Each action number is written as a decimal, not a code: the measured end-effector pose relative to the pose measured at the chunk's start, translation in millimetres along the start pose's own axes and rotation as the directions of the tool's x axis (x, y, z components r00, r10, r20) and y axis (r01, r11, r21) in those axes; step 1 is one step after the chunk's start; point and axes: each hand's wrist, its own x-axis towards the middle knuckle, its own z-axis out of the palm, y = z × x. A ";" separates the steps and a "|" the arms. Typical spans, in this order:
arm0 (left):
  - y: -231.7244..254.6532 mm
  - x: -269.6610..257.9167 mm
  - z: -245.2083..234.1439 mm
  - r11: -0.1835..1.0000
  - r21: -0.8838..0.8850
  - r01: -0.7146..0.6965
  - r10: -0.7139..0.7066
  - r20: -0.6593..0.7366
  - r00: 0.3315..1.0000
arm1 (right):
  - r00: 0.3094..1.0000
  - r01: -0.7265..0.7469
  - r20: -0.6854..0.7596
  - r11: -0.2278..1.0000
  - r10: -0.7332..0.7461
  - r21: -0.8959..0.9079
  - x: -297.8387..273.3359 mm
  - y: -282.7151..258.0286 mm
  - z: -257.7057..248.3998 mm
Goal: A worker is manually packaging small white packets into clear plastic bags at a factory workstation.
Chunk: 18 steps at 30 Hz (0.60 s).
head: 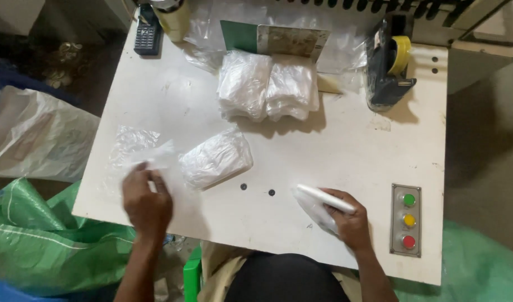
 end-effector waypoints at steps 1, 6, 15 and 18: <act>34.4 -0.4 2.6 1.000 -0.005 0.001 -0.001 0.003 1.000 | 1.000 -0.002 -0.004 1.000 0.002 -0.004 1.7 -10.7 -2.7; 202.8 8.7 -1.3 0.295 -0.620 0.727 -0.030 0.755 0.655 | 0.817 0.209 -0.575 0.954 -0.050 0.214 7.5 -17.1 -45.3; 213.5 -30.1 77.8 -0.383 -0.023 0.924 0.121 0.990 0.075 | 0.925 0.340 -0.095 0.913 -0.368 -0.225 -24.9 -23.0 -30.2; 211.7 -49.2 75.5 -0.134 -0.226 0.965 -0.011 0.974 0.227 | 0.951 0.290 0.050 0.818 -0.307 -0.496 -30.1 -22.8 -15.5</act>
